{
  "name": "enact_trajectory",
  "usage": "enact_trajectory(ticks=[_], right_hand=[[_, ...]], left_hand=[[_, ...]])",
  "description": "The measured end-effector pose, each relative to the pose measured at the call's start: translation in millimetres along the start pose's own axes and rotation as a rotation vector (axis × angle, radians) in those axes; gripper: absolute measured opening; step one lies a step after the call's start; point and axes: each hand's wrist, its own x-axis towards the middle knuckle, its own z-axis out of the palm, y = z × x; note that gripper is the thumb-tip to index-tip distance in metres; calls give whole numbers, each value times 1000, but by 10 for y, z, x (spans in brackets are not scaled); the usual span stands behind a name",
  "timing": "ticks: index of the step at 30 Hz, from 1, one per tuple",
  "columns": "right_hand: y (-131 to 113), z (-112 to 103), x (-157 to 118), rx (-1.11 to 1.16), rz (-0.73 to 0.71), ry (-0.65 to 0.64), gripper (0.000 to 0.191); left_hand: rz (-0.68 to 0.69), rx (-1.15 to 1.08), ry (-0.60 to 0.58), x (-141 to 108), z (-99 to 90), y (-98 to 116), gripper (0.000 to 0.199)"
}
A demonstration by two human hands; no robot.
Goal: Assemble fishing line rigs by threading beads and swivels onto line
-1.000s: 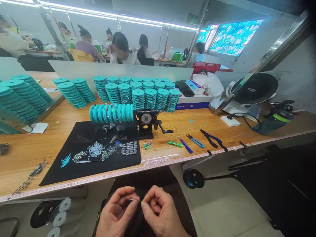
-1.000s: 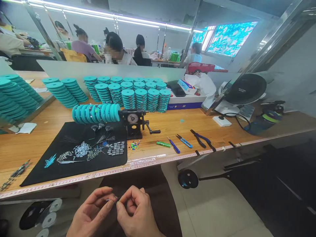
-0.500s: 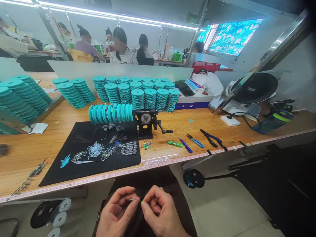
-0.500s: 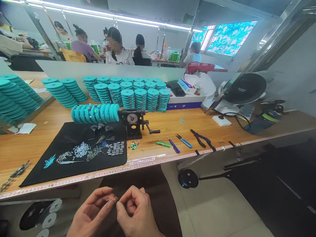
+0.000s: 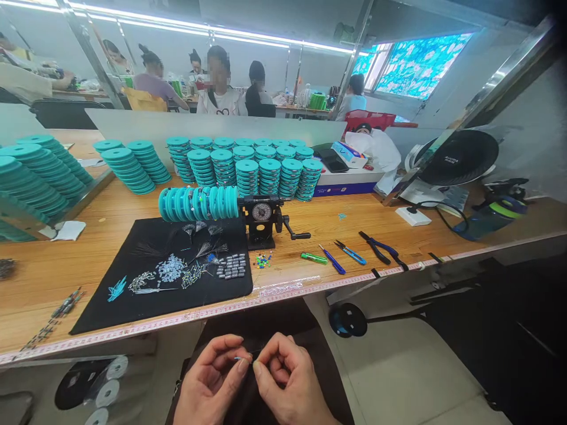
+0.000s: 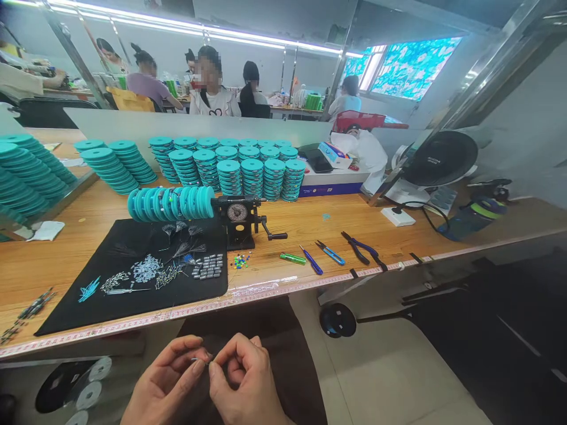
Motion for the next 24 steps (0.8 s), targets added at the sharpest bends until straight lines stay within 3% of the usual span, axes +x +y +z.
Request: enact_trajectory(ticks=[11,20,24], right_hand=[[-44,2,-26,-103,-65,107,7],[-38,7,-1,-113,-42,41,8],[-44,23,-10,-39,-28,68,9]], left_hand=[[-89,-103,-11,40,-20,-51,39],[-100,-132,-18,24,16,-51,39],[-88,-106,-10,16,19,-52,41]])
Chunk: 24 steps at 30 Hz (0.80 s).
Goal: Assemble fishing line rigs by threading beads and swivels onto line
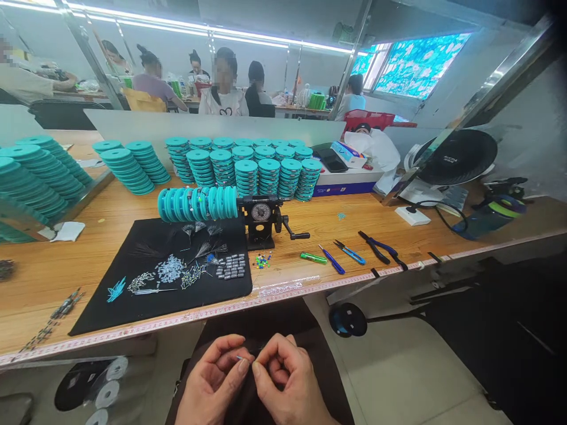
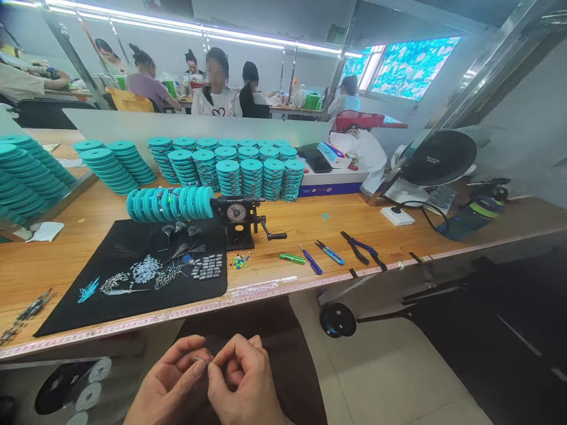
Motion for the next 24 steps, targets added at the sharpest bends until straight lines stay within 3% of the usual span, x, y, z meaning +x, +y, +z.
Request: enact_trajectory(ticks=[24], right_hand=[[19,1,-22,-43,9,32,7]], left_hand=[[14,5,34,-14,27,29,41]])
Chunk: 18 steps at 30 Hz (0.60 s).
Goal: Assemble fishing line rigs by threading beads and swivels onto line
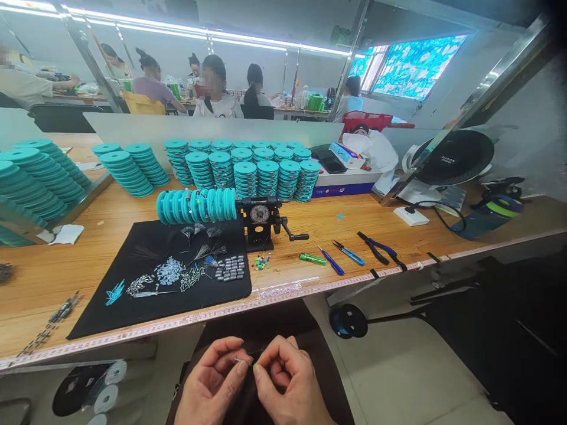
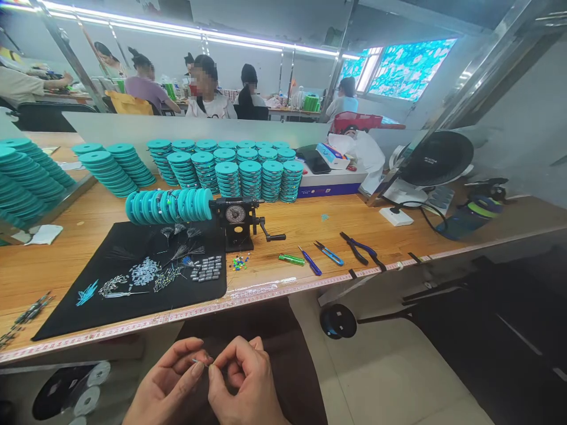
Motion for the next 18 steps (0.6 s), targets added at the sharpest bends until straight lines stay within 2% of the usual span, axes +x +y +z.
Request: enact_trajectory(ticks=[7,13,18], right_hand=[[5,3,4,-2,-35,20,8],[1,23,9,-36,-23,20,10],[-2,24,12,-45,-39,11,11]], left_hand=[[7,11,19,-1,12,19,42],[-59,-44,19,-8,59,52,47],[-61,-40,12,-11,59,50,45]])
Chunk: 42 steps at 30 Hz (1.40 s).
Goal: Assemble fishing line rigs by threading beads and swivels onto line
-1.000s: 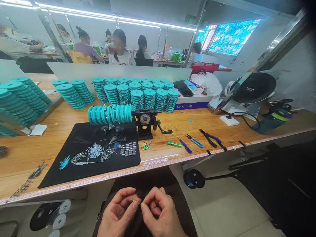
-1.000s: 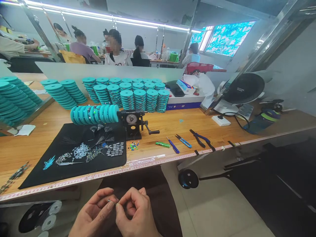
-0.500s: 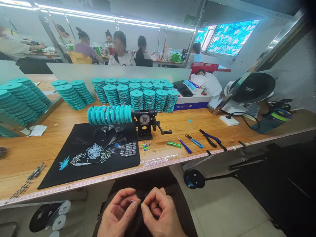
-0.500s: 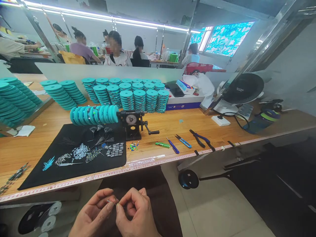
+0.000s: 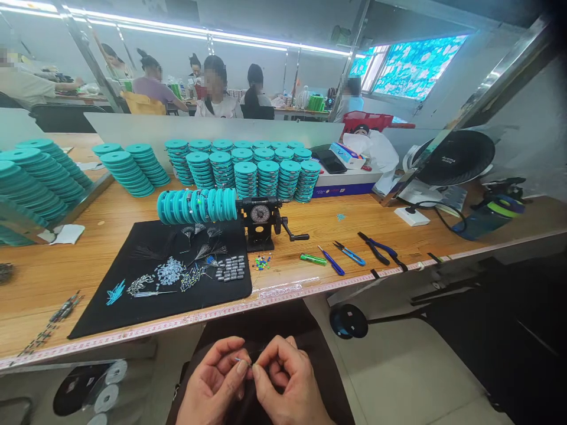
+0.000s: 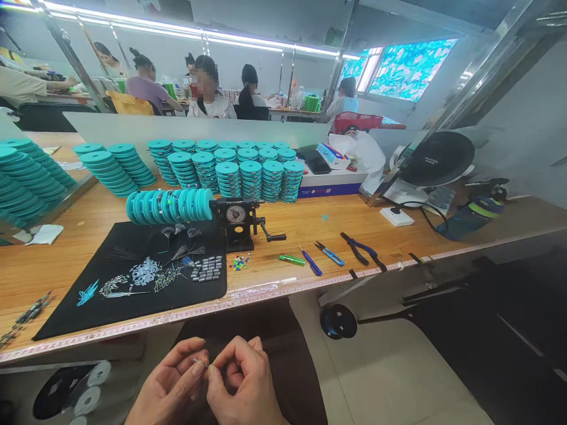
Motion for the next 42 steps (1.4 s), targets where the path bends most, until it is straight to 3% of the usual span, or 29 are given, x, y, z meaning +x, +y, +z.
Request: enact_trajectory(ticks=[8,15,42], right_hand=[[-21,-14,4,-20,21,-24,8],[-20,-12,1,-19,18,-7,7],[-1,-3,-6,-10,-7,18,8]], left_hand=[[43,39,-51,19,-75,-70,40],[64,30,-1,13,-48,-56,43],[60,41,-14,2,-34,-41,44]])
